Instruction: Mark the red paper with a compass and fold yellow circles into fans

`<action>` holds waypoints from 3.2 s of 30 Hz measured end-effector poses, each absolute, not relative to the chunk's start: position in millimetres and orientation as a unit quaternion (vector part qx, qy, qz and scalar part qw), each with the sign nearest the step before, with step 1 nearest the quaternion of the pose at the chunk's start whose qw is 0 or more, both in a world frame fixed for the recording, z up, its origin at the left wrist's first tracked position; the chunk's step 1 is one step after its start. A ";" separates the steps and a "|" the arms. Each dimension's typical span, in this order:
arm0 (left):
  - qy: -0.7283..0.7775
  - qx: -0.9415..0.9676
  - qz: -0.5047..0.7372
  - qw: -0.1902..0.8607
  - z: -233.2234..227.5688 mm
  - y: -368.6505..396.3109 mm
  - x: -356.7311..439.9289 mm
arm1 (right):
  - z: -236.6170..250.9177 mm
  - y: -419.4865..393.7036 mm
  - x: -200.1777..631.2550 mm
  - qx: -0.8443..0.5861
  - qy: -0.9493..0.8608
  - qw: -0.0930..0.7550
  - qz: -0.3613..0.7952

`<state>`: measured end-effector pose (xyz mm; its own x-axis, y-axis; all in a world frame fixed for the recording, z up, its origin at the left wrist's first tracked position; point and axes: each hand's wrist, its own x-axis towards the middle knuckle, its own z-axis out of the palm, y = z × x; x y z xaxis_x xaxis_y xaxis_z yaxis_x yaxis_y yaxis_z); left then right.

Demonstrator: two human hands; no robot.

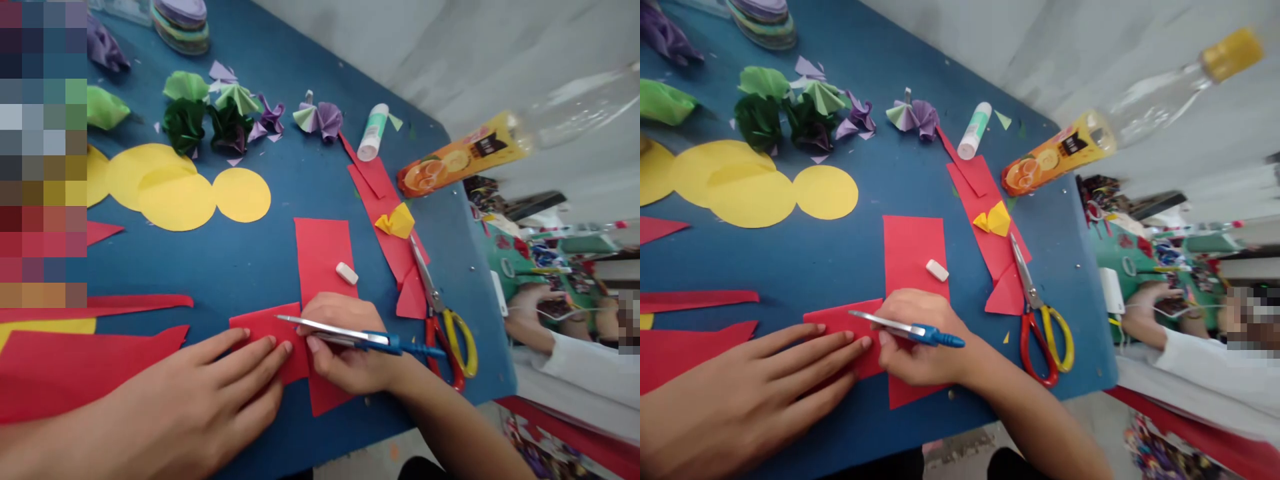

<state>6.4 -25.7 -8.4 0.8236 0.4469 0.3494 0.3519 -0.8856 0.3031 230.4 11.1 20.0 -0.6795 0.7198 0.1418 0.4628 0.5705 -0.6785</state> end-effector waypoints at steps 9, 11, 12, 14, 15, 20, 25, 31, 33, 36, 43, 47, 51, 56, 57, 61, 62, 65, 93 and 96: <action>0.206 0.948 0.209 0.121 -10.1 -23.9 6.0 | 15.3 10.8 232.1 -0.354 -0.849 0.226 0.320; 0.205 0.948 0.210 0.122 -10.2 -24.5 5.8 | 14.1 10.7 233.0 -0.360 -0.849 0.222 0.315; 0.205 0.948 0.209 0.122 -10.0 -24.7 5.7 | 13.7 10.8 233.2 -0.360 -0.852 0.220 0.311; 0.203 0.950 0.202 0.123 -8.8 -24.7 5.5 | 13.0 11.4 233.2 -0.359 -0.855 0.220 0.304; 0.203 0.951 0.199 0.124 -8.1 -24.6 5.3 | 12.9 11.8 233.0 -0.358 -0.855 0.222 0.301; 0.192 0.954 0.183 0.140 -4.7 -22.8 3.1 | 13.6 13.0 232.6 -0.362 -0.868 0.206 0.271; 0.186 0.955 0.176 0.146 -5.1 -21.3 1.9 | 14.0 12.6 233.6 -0.358 -0.881 0.184 0.247; 0.184 0.955 0.178 0.147 -6.4 -20.9 2.4 | 11.4 9.8 233.9 -0.362 -0.869 0.186 0.281; 0.183 0.956 0.177 0.148 -6.6 -20.9 2.4 | 10.9 9.3 233.8 -0.364 -0.867 0.189 0.284; 0.184 0.956 0.174 0.149 -6.5 -20.7 2.3 | 11.1 9.3 233.5 -0.367 -0.864 0.192 0.287; 0.198 0.951 0.174 0.160 -5.5 -22.7 3.1 | 11.6 12.0 231.3 -0.366 -0.874 0.177 0.266; 0.208 0.949 0.169 0.167 -5.2 -25.2 3.2 | 11.6 12.3 231.0 -0.354 -0.886 0.163 0.252; 0.199 0.953 0.161 0.163 -5.4 -25.5 2.2 | 8.7 10.7 232.7 -0.344 -0.885 0.177 0.259; 0.196 0.955 0.155 0.157 -4.8 -25.6 1.5 | 4.8 8.9 233.4 -0.328 -0.865 0.207 0.318; 0.198 0.956 0.154 0.155 -4.5 -25.7 1.5 | 4.6 8.8 233.0 -0.325 -0.862 0.212 0.326; 0.191 0.958 0.157 0.146 -3.9 -25.3 1.3 | 5.9 9.3 230.9 -0.316 -0.864 0.203 0.336; 0.188 0.958 0.160 0.146 -4.2 -25.0 1.3 | 6.3 9.6 230.5 -0.313 -0.864 0.202 0.337; 0.184 0.957 0.168 0.147 -5.8 -23.7 1.0 | 7.0 10.0 230.3 -0.309 -0.862 0.206 0.344; 0.181 0.958 0.153 0.164 -4.4 -23.6 0.4 | 14.1 18.8 232.2 -0.341 -0.905 0.111 0.228; 0.175 0.958 0.156 0.166 -3.9 -23.1 0.0 | 15.1 18.0 230.7 -0.349 -0.902 0.121 0.225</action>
